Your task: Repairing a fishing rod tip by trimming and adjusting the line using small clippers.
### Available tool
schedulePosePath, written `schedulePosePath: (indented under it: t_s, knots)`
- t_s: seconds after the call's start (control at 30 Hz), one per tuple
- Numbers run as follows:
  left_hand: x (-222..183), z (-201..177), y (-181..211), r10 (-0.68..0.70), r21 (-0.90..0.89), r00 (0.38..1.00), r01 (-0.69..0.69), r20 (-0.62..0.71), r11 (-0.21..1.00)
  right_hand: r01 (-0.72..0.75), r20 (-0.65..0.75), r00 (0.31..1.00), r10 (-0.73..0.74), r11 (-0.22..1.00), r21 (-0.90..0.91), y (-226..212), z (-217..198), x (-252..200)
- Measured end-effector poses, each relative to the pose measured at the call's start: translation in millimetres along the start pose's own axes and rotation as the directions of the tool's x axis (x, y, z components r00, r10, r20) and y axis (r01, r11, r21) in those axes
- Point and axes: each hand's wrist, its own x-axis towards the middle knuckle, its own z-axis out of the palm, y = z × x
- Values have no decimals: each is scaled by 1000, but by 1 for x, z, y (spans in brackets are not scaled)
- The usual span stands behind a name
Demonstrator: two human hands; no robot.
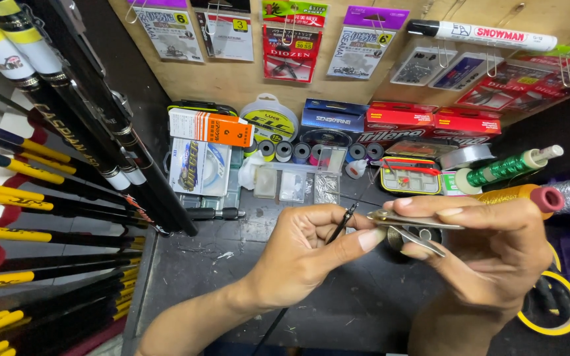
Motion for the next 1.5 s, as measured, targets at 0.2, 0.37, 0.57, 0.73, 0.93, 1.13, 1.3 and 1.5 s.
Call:
schedulePosePath:
  t_s: [0.2,0.37,0.57,0.73,0.93,1.13,1.3,1.5]
  knots:
    - [0,5,7,4,114,1000,-1,-24,994,57,-101,992,-74,984,-166,-7,-11,0]
    - [0,6,8,13,161,1000,-9,-26,987,40,-238,968,-81,984,-172,4,-26,-18]
    - [-1,13,19,24,189,996,-8,-86,982,81,-359,920,-156,973,-216,18,-40,-24]
    - [-5,14,15,94,140,993,-84,-72,987,60,-379,915,-137,976,-209,10,-39,-25]
    - [-16,9,5,-4,4,993,5,-115,1000,31,-377,915,-142,957,-288,-10,-26,-19]
    - [-37,3,-9,-64,-20,975,61,-212,998,38,-387,914,-124,974,-223,-20,-14,-20]
    - [-61,-1,-16,130,71,982,-121,-139,990,98,-250,959,-136,982,-159,-29,10,-20]
    - [-86,1,-25,177,86,975,-166,-132,982,-110,-158,984,79,975,-195,-36,26,-61]
